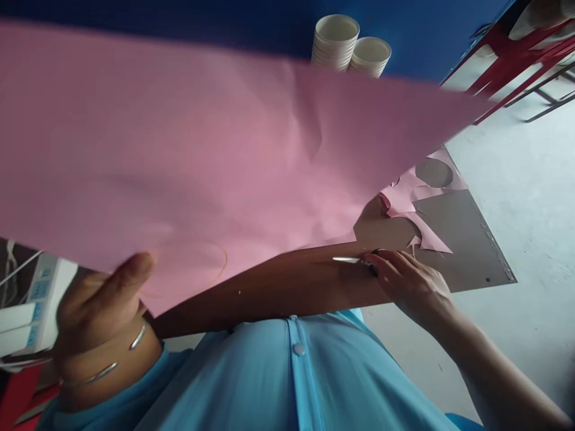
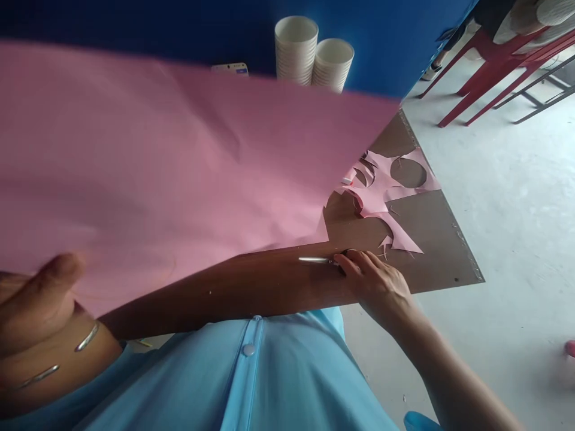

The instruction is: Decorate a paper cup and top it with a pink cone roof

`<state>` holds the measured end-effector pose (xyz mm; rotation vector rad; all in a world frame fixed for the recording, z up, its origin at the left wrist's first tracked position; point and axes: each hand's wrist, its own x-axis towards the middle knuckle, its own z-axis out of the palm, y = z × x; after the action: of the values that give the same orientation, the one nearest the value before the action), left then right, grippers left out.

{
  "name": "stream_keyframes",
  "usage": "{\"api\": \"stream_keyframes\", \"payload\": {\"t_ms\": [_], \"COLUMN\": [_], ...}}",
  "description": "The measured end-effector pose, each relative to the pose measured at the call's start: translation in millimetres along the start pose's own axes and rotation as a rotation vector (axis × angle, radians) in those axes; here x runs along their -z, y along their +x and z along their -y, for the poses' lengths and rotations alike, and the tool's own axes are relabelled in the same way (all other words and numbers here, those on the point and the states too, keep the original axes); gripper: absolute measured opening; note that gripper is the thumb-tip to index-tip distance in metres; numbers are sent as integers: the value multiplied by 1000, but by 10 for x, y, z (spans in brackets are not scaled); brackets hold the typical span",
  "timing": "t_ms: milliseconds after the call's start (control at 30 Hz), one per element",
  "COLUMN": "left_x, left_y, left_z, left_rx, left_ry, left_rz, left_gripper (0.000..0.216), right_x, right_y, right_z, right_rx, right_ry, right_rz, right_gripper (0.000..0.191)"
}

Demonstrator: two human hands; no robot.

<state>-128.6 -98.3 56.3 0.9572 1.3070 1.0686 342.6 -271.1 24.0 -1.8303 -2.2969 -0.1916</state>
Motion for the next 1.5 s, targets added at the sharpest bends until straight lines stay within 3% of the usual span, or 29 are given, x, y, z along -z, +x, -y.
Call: {"api": "stream_keyframes", "payload": {"t_ms": [67,133,233,300,367,433,567,667,833,967,1133,1233,1333,1500], "left_x": [-440,-949,-1525,-1700,-1748,-1738,-1710,-1708,-1713,-1776,-1827,-1818,-1825,-1892], "left_y": [-2,3,55,107,151,178,185,141,-9,-120,-196,-207,-212,-249], "left_z": [-137,-246,-242,-138,-11,97,224,261,282,400,536,518,492,593], "left_rx": [-258,-261,-148,9,114,196,279,256,102,122,235,296,247,191], "left_ry": [-39,-3,-67,-162,-202,-218,-268,-215,63,-13,-41,112,191,45], "left_rz": [-241,-257,-61,103,147,107,24,46,71,122,295,229,130,-10], "left_gripper": [36,27,32,39,45,46,32,25,15,21,31,29,17,23], "right_x": [-15,-28,-27,-13,6,18,-6,-67,-149,-141,-157,-198,-235,-276], "right_y": [14,41,112,189,289,400,586,652,656,657,640,608,592,647], "right_z": [-2,44,190,312,431,537,727,858,1021,1086,1105,1127,1172,1254], "right_rx": [-68,-188,-297,-303,-325,-345,-405,-475,-604,-712,-751,-778,-759,-687], "right_ry": [202,455,900,1205,1420,1543,1682,1718,1805,1857,1853,1874,1906,1915], "right_rz": [-37,6,177,319,453,571,681,638,567,544,489,442,389,372], "right_gripper": [29,29,31,41,48,55,61,58,57,60,61,60,60,60]}}
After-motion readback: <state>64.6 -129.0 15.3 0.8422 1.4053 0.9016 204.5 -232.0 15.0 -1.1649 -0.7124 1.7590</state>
